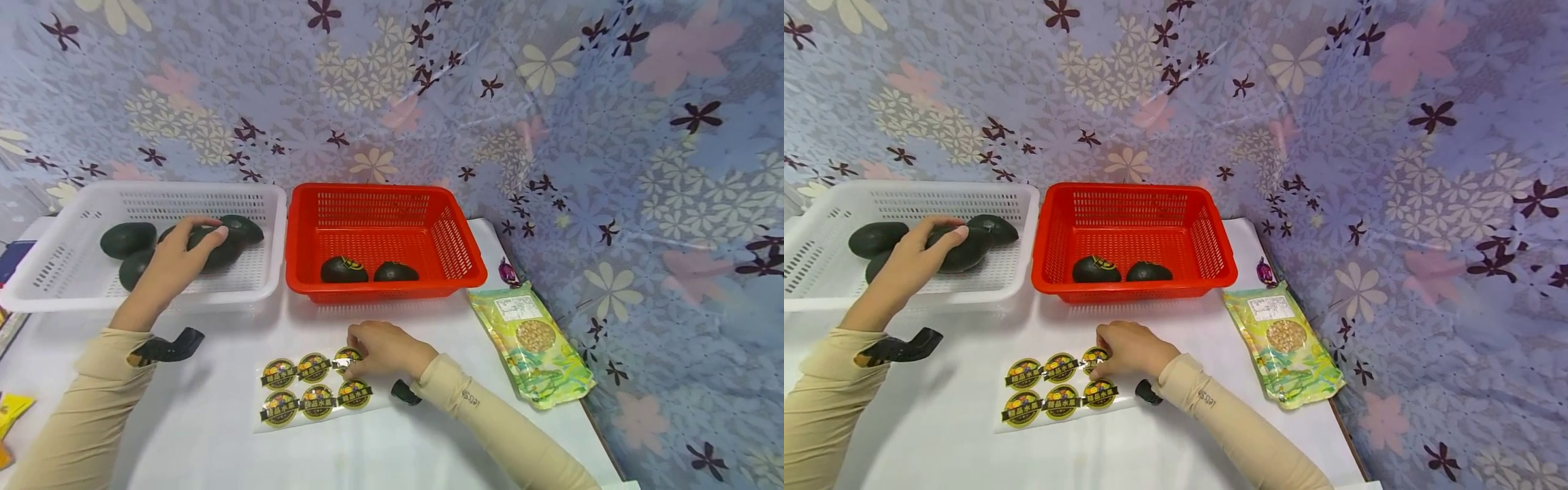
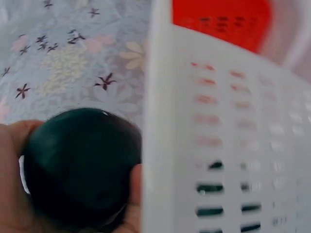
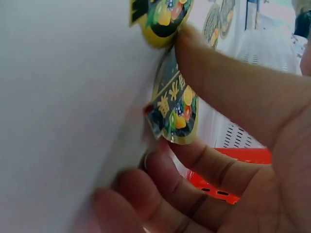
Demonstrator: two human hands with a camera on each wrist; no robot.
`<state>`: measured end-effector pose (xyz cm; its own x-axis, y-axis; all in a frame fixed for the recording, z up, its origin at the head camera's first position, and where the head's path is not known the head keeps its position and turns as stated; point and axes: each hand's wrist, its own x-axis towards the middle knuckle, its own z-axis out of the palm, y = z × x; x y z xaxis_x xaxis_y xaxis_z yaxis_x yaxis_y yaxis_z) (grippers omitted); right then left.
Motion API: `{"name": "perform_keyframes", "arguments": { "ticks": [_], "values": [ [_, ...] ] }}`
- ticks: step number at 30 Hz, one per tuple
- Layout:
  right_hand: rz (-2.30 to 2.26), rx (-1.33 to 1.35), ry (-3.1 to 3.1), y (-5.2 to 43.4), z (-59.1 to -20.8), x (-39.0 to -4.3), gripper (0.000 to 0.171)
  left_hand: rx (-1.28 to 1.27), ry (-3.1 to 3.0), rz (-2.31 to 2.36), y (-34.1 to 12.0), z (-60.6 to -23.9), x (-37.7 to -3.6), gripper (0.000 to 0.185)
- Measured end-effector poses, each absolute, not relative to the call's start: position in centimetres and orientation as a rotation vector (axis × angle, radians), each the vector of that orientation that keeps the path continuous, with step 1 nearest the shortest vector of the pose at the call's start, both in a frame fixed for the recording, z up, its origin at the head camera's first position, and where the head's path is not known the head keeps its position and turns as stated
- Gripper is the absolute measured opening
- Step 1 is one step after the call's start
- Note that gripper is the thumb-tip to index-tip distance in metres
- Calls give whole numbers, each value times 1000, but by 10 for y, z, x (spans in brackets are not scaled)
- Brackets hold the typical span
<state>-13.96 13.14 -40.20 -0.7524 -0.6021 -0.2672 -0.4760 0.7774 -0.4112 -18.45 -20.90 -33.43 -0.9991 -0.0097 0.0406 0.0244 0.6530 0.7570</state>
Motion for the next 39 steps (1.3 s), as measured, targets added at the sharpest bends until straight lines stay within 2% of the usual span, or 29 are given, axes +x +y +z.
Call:
{"name": "perform_keyframes", "arguments": {
  "ticks": [7, 16, 21, 33, 39],
  "values": [
    [-398, -820, 2606, 126, -402, -141, 30, -33, -2731, -1749, -213, -328, -183, 77],
    [-474, -809, 2620, 125, -403, -141, 29, 3, -2853, -1800, -211, -323, -187, 89],
    [-515, -811, 2613, 125, -403, -139, 28, -30, -2882, -1722, -210, -329, -188, 86],
    [-668, -751, 2551, 132, -401, -139, 18, -216, -2771, -1963, -204, -329, -185, 72],
    [-776, -715, 2488, 139, -393, -141, 16, -273, -2785, -1994, -200, -328, -184, 72]
  ]
}}
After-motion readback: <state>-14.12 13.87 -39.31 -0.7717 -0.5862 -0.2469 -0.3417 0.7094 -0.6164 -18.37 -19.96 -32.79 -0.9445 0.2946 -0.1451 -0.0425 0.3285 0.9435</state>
